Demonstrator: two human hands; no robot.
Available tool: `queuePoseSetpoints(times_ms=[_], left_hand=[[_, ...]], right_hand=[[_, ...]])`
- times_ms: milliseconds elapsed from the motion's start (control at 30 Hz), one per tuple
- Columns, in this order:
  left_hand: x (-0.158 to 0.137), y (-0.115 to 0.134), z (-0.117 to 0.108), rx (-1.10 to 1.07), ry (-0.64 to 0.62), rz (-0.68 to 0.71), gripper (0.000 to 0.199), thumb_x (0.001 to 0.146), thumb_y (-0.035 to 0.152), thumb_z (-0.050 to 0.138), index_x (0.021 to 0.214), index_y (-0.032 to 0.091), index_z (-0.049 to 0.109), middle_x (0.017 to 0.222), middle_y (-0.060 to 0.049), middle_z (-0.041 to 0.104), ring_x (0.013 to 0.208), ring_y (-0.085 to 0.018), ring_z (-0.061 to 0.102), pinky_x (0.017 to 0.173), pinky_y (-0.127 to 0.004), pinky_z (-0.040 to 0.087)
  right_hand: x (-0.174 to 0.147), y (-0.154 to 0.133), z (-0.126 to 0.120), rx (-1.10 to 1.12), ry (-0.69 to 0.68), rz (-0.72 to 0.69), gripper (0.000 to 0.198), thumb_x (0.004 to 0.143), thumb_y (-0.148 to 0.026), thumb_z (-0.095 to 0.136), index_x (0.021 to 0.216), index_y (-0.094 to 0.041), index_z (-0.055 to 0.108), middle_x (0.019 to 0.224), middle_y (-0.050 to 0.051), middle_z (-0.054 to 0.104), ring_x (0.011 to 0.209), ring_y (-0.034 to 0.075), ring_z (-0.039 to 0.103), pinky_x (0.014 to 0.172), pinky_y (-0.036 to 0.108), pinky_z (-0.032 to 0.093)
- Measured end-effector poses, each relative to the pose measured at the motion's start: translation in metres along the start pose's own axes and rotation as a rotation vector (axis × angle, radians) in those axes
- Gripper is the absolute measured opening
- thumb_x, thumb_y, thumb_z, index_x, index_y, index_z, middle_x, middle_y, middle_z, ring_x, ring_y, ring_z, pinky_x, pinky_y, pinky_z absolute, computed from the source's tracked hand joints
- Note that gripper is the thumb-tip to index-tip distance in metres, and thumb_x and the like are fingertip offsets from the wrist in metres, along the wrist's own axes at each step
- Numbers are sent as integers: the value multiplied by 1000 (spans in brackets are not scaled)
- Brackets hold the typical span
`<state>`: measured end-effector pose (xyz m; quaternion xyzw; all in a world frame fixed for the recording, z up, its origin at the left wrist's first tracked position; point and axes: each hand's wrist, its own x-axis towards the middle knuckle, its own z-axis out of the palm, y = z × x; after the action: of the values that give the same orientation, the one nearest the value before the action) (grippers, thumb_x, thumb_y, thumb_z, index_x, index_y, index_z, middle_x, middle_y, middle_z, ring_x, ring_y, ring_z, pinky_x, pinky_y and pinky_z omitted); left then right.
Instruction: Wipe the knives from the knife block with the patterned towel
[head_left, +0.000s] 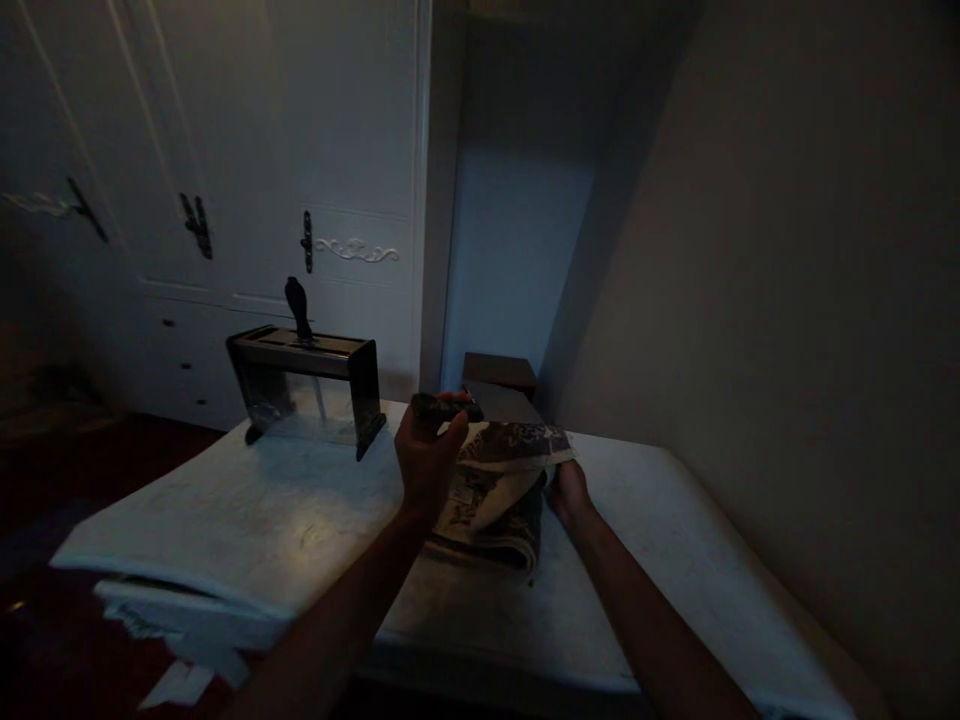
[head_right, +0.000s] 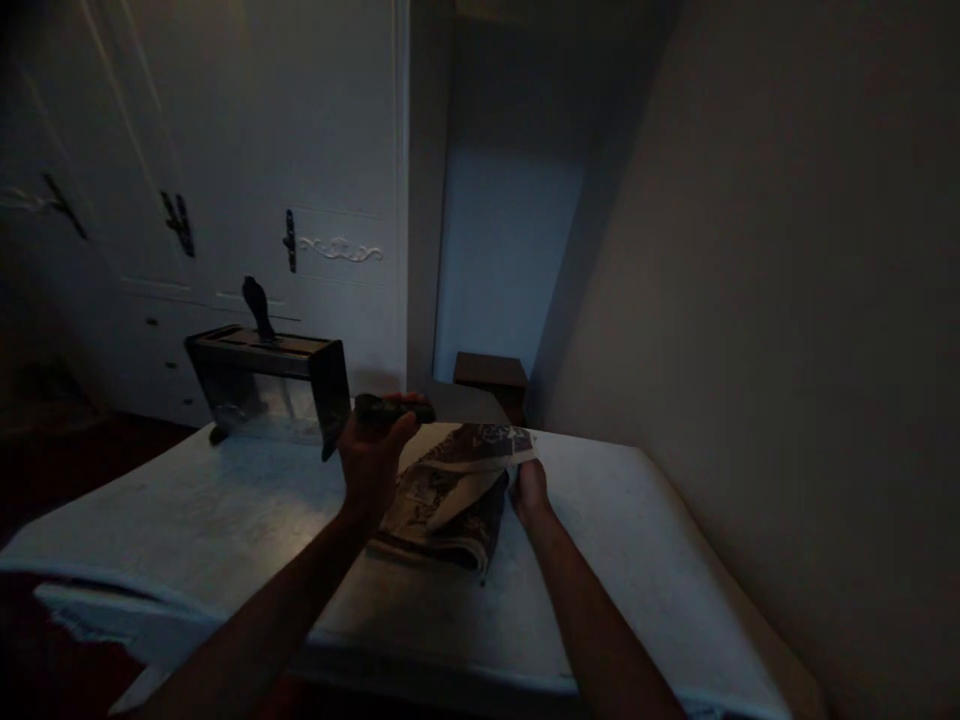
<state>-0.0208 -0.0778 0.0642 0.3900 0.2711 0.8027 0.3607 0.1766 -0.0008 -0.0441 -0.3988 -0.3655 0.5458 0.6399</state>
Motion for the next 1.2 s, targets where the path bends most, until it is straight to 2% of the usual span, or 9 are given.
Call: queuePoseSetpoints(times_ms=[100, 200, 300, 400, 567, 667, 833, 1067, 1200], left_hand=[[-16, -20, -9, 101, -85, -74, 34, 69, 26, 78, 96, 12, 61, 105, -12, 70, 96, -22, 68, 84, -34, 55], [-24, -34, -17, 162, -212, -153, 27, 70, 23, 75, 90, 15, 59, 112, -12, 69, 106, -24, 66, 93, -37, 52], [-24, -43, -27, 323, -314, -237, 25, 70, 25, 74, 90, 16, 61, 111, -10, 70, 105, -24, 66, 93, -38, 51], [-15, -49, -39, 488, -427, -306, 35, 67, 31, 77, 98, 16, 68, 108, -9, 70, 101, -25, 66, 94, -40, 49], [5, -60, -50, 481, -743, -521, 52, 57, 27, 82, 107, 17, 71, 107, -10, 71, 101, -30, 67, 92, -43, 51], [8, -67, -50, 473, -905, -417, 65, 60, 26, 81, 123, 21, 66, 121, -9, 67, 113, -29, 63, 101, -42, 47], [6, -78, -51, 512, -991, -269, 57, 79, 33, 67, 133, 19, 60, 129, -9, 62, 119, -27, 59, 106, -40, 43], [8, -76, -56, 798, -919, -235, 48, 82, 38, 63, 124, 14, 65, 120, -7, 67, 109, -25, 62, 96, -32, 46], [13, -72, -59, 875, -852, -252, 51, 83, 34, 60, 130, 15, 61, 120, -7, 66, 106, -22, 62, 91, -29, 45]], right_hand=[[-7, -10, 9, 222, -34, 203, 26, 77, -41, 56, 93, -20, 63, 100, 4, 71, 98, 22, 66, 89, 36, 54], [-12, -18, 13, 235, -179, 237, 28, 79, -47, 55, 84, -20, 62, 103, 5, 71, 107, 24, 64, 92, 39, 52], [-12, -20, 13, 233, -197, 240, 34, 81, -53, 57, 84, -20, 62, 105, 6, 71, 109, 25, 64, 92, 40, 53], [-13, -21, 15, 333, -97, 287, 26, 83, -46, 63, 90, -20, 65, 97, 3, 72, 96, 22, 68, 88, 37, 54], [-19, -24, 23, 453, 154, 292, 7, 86, -18, 63, 91, -19, 67, 87, 0, 72, 75, 16, 68, 82, 32, 57], [-23, -22, 27, 385, 160, 279, 5, 83, -17, 67, 88, -18, 68, 84, 1, 72, 72, 17, 68, 81, 32, 58], [-20, -20, 24, 257, 147, 191, 23, 75, -25, 79, 94, -16, 68, 90, 2, 72, 78, 18, 69, 76, 29, 59], [-10, -38, 8, 218, 486, 177, 15, 81, -18, 72, 94, -16, 65, 84, 2, 71, 69, 16, 67, 64, 30, 58], [-12, -50, 8, 229, 588, -76, 15, 81, -20, 71, 95, -16, 65, 85, 0, 70, 71, 13, 65, 67, 28, 57]])
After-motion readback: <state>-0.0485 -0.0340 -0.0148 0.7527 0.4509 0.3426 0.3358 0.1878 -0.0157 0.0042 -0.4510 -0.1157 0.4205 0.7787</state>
